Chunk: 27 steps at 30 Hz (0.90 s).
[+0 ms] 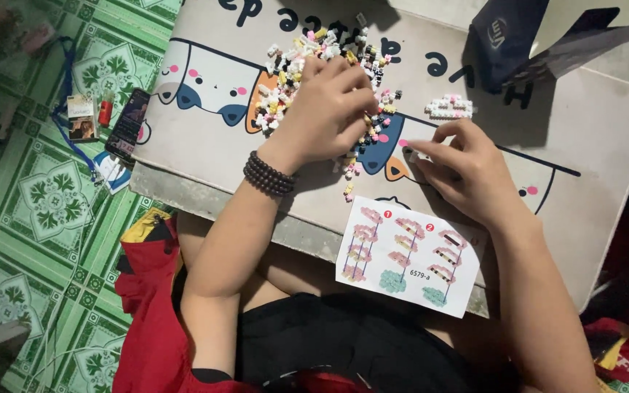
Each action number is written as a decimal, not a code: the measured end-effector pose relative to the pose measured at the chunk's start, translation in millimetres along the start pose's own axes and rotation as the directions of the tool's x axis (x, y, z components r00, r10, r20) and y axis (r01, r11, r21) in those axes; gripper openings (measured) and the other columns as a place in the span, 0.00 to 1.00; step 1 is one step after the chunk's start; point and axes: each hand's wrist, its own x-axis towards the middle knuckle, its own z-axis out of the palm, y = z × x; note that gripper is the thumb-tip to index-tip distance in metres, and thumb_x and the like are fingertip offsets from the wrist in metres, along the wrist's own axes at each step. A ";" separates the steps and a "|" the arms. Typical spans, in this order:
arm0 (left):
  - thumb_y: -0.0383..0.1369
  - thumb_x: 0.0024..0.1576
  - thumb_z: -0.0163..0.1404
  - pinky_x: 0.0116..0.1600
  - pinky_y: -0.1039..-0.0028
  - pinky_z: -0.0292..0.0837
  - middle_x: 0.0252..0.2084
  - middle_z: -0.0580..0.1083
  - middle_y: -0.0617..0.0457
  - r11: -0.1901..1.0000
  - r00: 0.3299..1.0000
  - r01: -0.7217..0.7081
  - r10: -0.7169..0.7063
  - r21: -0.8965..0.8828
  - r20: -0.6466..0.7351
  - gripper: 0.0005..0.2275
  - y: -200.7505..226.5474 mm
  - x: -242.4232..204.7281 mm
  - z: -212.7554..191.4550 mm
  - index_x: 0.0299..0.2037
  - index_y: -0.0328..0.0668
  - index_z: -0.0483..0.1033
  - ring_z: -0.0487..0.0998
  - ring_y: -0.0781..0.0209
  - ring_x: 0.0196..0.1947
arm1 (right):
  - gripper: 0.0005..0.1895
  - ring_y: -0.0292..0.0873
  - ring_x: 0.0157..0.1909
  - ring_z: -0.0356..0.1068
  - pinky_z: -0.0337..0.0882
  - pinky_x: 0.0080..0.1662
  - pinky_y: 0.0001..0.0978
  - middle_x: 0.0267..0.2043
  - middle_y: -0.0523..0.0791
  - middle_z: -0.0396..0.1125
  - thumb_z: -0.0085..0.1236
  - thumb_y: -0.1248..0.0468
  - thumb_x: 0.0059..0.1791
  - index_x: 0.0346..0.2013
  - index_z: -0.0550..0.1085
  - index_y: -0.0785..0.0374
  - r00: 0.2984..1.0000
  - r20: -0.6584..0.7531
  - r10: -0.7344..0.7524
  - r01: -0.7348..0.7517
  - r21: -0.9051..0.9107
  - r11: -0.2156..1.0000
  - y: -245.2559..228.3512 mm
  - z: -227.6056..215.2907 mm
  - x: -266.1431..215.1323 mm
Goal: The person assembles miniature building blocks by selecting pieces from a pile and joining them together by hand.
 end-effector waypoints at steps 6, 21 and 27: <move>0.32 0.53 0.54 0.47 0.63 0.53 0.38 0.68 0.54 0.989 0.996 -0.094 0.094 0.117 0.001 0.03 9.9 5.5 19.4 0.31 0.48 0.73 0.65 0.55 0.40 | 0.07 0.47 0.34 0.62 0.63 0.35 0.35 0.35 0.51 0.59 0.57 0.68 0.49 0.40 0.73 0.66 0.995 -0.091 0.035 -0.030 0.047 0.998 0.9 4.8 -0.2; 0.31 0.40 0.44 0.47 0.65 0.51 0.25 0.66 0.59 0.982 0.966 0.090 -0.047 -0.163 0.253 0.07 -3.7 -8.5 -15.4 0.18 0.55 0.76 0.61 0.59 0.38 | 0.07 0.50 0.35 0.66 0.67 0.40 0.39 0.31 0.46 0.64 0.60 0.67 0.44 0.36 0.75 0.59 0.982 -0.083 0.170 -0.168 0.031 0.985 -3.5 2.6 3.1; 0.36 0.42 0.52 0.49 0.60 0.53 0.30 0.68 0.55 0.995 0.952 0.063 -0.082 0.071 0.296 0.05 31.4 -23.3 -44.8 0.27 0.53 0.78 0.63 0.54 0.41 | 0.08 0.51 0.34 0.65 0.66 0.38 0.41 0.31 0.48 0.64 0.60 0.68 0.44 0.37 0.75 0.61 0.979 -0.066 0.192 -0.187 0.075 0.980 -4.7 2.5 4.5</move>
